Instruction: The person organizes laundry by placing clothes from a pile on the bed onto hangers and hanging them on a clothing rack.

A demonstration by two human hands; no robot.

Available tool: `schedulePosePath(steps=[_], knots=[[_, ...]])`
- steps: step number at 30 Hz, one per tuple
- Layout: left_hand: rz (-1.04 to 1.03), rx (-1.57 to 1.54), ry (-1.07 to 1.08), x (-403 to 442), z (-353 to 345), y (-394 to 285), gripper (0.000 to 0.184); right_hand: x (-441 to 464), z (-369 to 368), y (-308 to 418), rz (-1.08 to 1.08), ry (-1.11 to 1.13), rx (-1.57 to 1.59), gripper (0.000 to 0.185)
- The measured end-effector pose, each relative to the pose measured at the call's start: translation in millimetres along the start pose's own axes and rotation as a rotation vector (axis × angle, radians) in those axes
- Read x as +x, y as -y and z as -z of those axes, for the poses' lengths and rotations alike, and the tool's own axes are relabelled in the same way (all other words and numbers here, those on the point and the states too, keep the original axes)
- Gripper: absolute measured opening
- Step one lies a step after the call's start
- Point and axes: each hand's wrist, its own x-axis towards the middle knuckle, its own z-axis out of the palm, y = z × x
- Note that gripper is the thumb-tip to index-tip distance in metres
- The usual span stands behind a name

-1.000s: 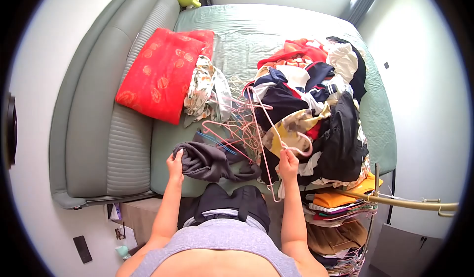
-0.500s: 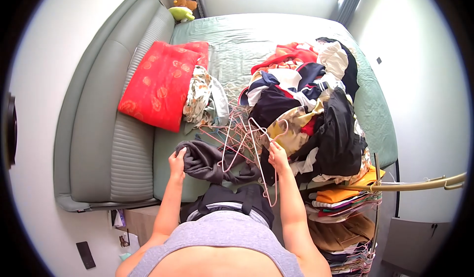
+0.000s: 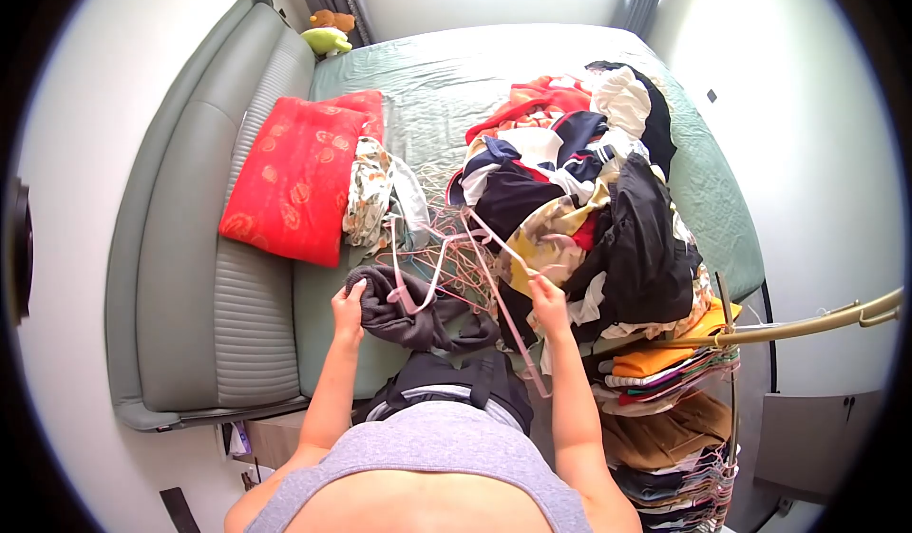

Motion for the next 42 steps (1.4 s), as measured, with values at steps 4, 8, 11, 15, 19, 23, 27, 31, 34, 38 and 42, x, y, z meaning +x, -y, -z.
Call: schedulePosePath(steps=[4,8,11,15,19,23,27,31,34,38,42], knots=[[0.013,0.032,0.031,-1.9,-0.2,1.2,0.014,25.3,-27.9,-36.0,0.179,0.017,-0.380,0.026],[-0.009,0.036,0.037,-2.4,8.4,3.2,0.014,17.5,-37.7,10.2,0.168,0.030,0.149,0.031],[-0.010,0.028,0.037,-4.4,2.7,-0.1,0.013,9.6,-32.4,42.4,0.089,0.025,0.187,0.026],[-0.116,0.088,0.096,5.0,-17.0,-11.1,0.012,3.9,-32.8,39.7,0.516,-0.104,-0.399,0.018],[-0.288,0.220,0.156,32.9,-30.8,-25.4,0.011,-26.5,-30.6,65.6,0.589,0.034,-0.560,0.026],[-0.325,0.369,0.200,70.7,-32.4,-20.7,0.015,-46.5,-45.4,73.4,0.595,0.066,-0.396,0.011],[-0.508,0.722,0.136,63.5,-47.1,-28.9,0.015,-67.8,-69.8,73.0,0.541,0.077,-0.430,0.014],[-0.701,1.026,-0.086,33.1,-60.8,-61.0,0.023,-80.8,-76.6,88.9,0.475,-0.062,-0.429,0.015],[-0.706,1.011,-0.057,38.4,-55.1,-55.2,0.024,-76.8,-74.3,84.4,0.435,-0.109,-0.323,0.012],[-0.778,0.936,0.084,11.0,-76.5,-44.5,0.022,-60.9,-91.8,77.2,0.500,-0.113,-0.442,0.012],[-0.800,0.775,0.365,-45.7,-112.6,-24.9,0.017,-43.1,-127.4,71.0,0.496,-0.183,-0.497,0.015]])
